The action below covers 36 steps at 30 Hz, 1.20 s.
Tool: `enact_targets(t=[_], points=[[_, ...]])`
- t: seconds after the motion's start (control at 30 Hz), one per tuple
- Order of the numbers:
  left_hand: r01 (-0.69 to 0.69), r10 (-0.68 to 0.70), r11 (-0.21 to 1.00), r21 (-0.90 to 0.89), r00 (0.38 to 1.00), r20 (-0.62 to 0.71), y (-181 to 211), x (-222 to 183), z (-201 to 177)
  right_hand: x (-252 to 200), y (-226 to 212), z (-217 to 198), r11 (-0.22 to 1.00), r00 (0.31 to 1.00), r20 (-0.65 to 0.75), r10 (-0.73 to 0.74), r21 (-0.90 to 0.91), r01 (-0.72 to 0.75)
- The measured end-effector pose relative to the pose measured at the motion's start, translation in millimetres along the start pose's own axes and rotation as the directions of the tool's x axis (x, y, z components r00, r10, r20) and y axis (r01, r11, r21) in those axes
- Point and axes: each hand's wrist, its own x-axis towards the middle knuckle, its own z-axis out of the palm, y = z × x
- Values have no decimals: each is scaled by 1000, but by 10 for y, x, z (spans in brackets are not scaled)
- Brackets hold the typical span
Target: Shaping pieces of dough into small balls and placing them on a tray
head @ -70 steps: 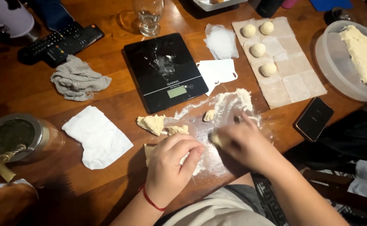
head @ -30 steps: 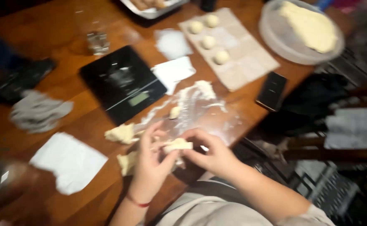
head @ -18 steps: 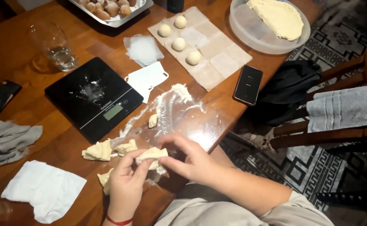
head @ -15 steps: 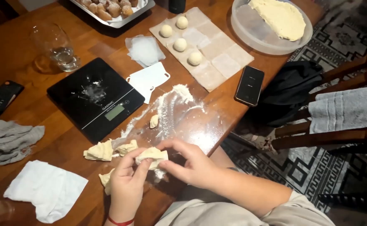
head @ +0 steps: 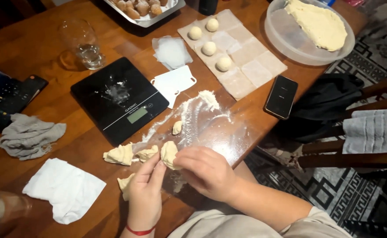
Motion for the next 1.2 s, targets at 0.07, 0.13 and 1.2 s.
enact_targets(t=[0.07,0.13,1.2], points=[[88,-89,995,45,996,1,11,-39,-33,20,8,13,999,1000,4,-10,31,10],[176,-177,980,89,984,-2,14,-47,-51,32,20,20,998,1000,7,-20,62,20],[90,-114,991,94,950,290,-84,26,-51,-127,88,-1,993,999,22,34,-117,-32]])
